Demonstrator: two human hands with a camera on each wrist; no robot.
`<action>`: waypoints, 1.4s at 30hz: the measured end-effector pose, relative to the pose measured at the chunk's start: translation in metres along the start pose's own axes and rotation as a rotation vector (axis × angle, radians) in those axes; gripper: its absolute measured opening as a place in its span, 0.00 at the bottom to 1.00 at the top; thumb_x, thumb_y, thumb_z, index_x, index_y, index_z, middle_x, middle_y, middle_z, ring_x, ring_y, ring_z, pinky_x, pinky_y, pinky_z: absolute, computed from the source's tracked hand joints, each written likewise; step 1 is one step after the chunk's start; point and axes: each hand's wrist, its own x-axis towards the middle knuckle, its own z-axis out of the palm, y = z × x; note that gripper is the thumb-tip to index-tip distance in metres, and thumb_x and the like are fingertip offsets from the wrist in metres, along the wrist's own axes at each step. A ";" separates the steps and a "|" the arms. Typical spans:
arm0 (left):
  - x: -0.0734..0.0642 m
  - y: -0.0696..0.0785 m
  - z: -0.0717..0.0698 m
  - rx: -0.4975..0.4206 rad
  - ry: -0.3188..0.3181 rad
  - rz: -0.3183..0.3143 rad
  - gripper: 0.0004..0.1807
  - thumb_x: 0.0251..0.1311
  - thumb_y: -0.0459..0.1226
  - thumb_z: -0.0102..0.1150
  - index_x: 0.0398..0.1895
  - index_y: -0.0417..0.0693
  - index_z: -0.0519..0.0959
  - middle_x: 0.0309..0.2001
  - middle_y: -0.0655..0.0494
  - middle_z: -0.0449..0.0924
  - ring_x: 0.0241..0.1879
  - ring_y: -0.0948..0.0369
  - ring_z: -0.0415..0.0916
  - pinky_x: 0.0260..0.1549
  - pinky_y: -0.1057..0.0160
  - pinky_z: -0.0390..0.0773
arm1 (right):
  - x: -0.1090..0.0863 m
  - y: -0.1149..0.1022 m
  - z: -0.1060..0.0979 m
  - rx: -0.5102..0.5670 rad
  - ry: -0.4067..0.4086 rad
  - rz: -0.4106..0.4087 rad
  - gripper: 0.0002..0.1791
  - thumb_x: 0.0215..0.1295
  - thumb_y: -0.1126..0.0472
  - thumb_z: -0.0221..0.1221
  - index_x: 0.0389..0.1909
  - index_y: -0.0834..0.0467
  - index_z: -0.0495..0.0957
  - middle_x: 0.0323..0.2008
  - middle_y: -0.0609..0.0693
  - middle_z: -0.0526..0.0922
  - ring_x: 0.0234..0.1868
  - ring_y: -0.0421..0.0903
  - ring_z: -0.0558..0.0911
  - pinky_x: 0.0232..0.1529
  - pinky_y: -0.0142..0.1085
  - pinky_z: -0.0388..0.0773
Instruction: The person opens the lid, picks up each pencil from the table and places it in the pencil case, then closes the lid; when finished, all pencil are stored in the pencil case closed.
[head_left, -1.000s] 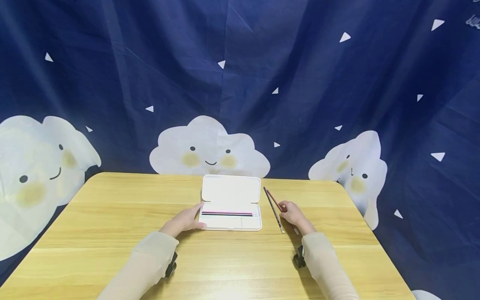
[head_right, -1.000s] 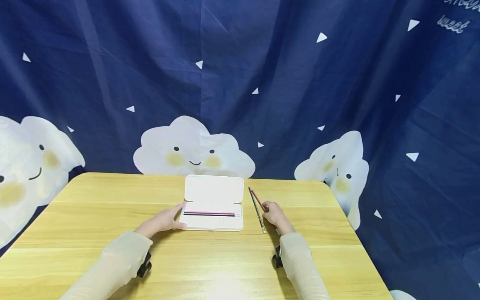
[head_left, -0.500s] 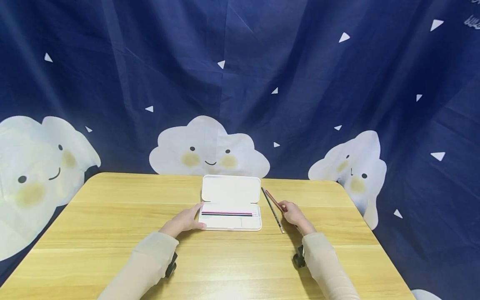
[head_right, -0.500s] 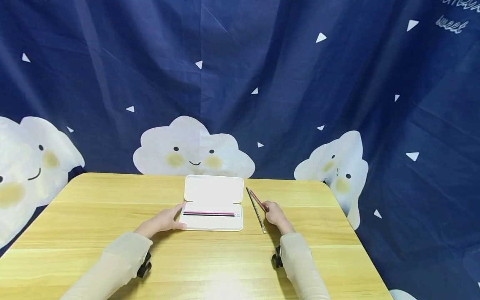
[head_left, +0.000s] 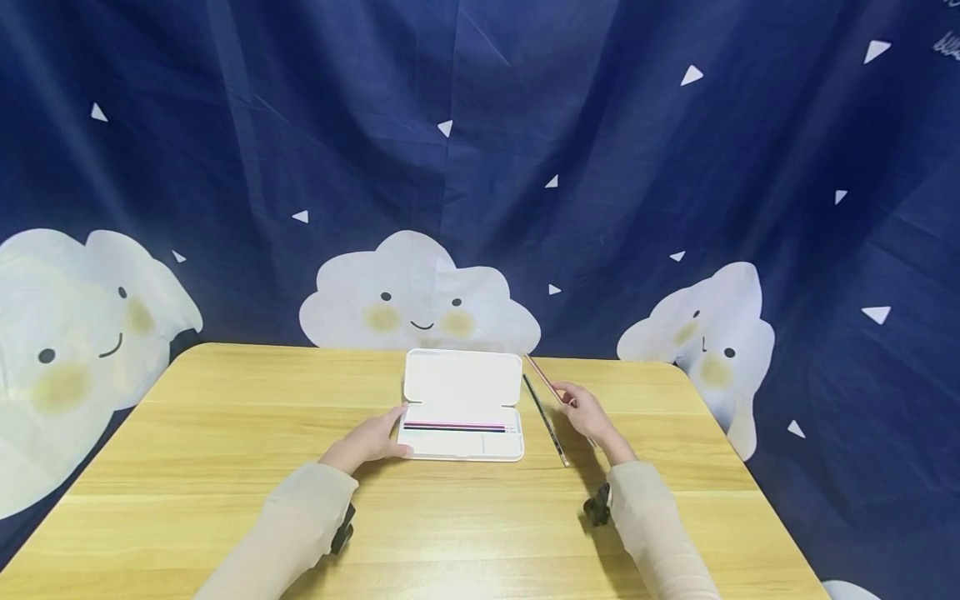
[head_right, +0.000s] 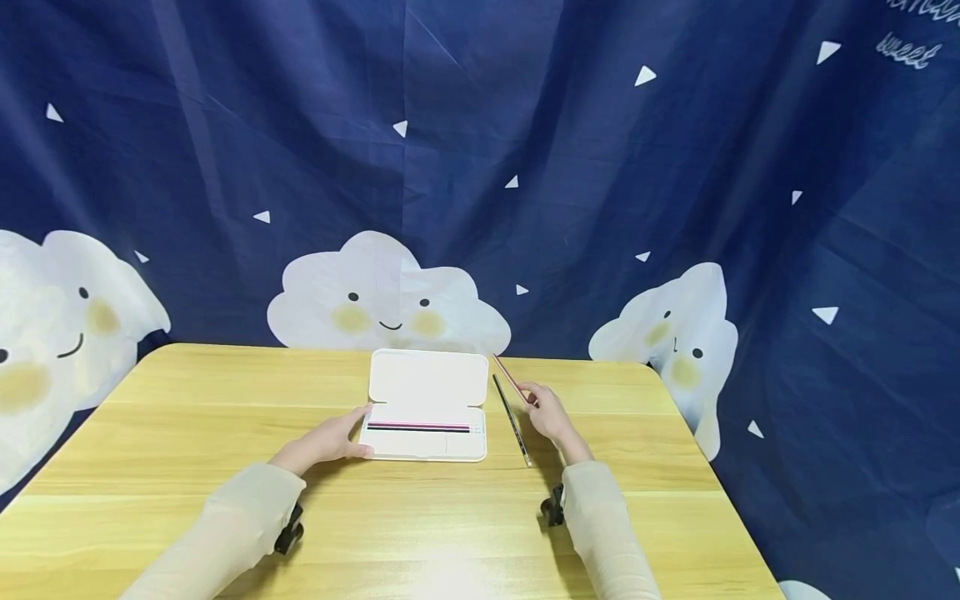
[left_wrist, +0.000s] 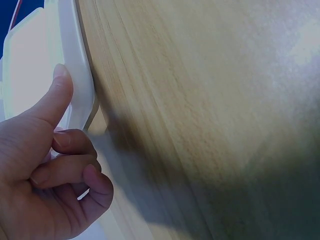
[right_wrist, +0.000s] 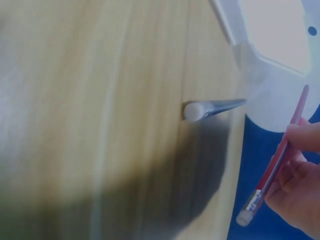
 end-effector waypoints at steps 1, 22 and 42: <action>0.000 0.000 0.000 -0.001 -0.002 -0.003 0.46 0.47 0.44 0.67 0.67 0.37 0.55 0.56 0.29 0.67 0.56 0.38 0.65 0.55 0.43 0.65 | 0.000 -0.002 0.000 0.015 -0.001 -0.009 0.21 0.54 0.79 0.51 0.52 0.70 0.72 0.29 0.63 0.73 0.27 0.46 0.70 0.28 0.32 0.68; 0.000 0.001 -0.001 0.005 -0.007 0.003 0.45 0.49 0.43 0.66 0.67 0.37 0.55 0.56 0.29 0.67 0.56 0.38 0.65 0.56 0.43 0.65 | 0.003 -0.032 0.016 0.004 -0.109 -0.224 0.19 0.55 0.77 0.53 0.49 0.68 0.74 0.28 0.56 0.71 0.30 0.44 0.70 0.31 0.31 0.70; -0.001 -0.001 -0.001 0.003 0.020 0.037 0.45 0.47 0.43 0.67 0.66 0.35 0.56 0.56 0.29 0.67 0.55 0.38 0.66 0.56 0.43 0.65 | 0.010 -0.055 0.043 -0.160 -0.243 -0.381 0.21 0.52 0.79 0.50 0.47 0.64 0.76 0.29 0.52 0.73 0.32 0.45 0.70 0.36 0.35 0.71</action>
